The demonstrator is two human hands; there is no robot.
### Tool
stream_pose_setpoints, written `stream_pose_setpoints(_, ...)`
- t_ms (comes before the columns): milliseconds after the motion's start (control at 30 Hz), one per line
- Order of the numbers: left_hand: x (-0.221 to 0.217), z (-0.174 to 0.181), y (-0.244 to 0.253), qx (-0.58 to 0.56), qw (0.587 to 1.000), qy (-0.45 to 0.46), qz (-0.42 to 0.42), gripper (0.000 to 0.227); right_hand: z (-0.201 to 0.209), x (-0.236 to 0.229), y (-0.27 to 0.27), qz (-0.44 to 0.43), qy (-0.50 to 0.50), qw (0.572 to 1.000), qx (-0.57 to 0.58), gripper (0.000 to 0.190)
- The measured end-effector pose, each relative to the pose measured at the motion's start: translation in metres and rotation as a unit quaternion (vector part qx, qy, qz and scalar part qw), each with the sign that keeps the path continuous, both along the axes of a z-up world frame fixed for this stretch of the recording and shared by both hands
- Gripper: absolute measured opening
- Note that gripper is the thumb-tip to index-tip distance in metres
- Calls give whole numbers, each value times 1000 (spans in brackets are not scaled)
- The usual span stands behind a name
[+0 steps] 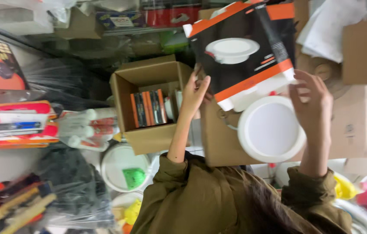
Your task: The person takes LED downlight fixtures out of a cardboard box and places them into their individual retail boxes along with instructional papers, then stacks the retail boxes inside the larger cardboard box.
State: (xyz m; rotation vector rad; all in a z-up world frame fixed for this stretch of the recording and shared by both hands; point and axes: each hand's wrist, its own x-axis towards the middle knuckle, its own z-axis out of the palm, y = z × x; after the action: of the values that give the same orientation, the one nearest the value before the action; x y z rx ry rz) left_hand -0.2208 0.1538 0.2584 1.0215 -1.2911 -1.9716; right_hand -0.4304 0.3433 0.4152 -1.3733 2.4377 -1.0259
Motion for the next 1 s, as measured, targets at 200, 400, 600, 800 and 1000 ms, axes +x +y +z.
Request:
stream_pose_setpoints(200, -22, -6, 22, -118, 982, -59, 136, 55, -44, -76, 6, 141, 20, 990, -16, 51)
stream_pose_setpoints(400, -9, 27, 56, -168, 970, -54, 166, 47, -78, -95, 1, 181, -32, 983, -5, 59)
stream_pose_setpoints(600, 0, 76, 91, -191, 958, -34, 209, 41, -82, -87, -18, 203, -65, 974, -75, 69)
stream_pose_setpoints(800, 13, 111, 105, -224, 948, -59, 218, 38, -42, -76, -38, 259, -166, 938, -159, 80)
stream_pose_setpoints(1000, 37, 108, 118, -325, 922, -12, 211, 42, -10, -55, -53, 332, -257, 883, -208, 87)
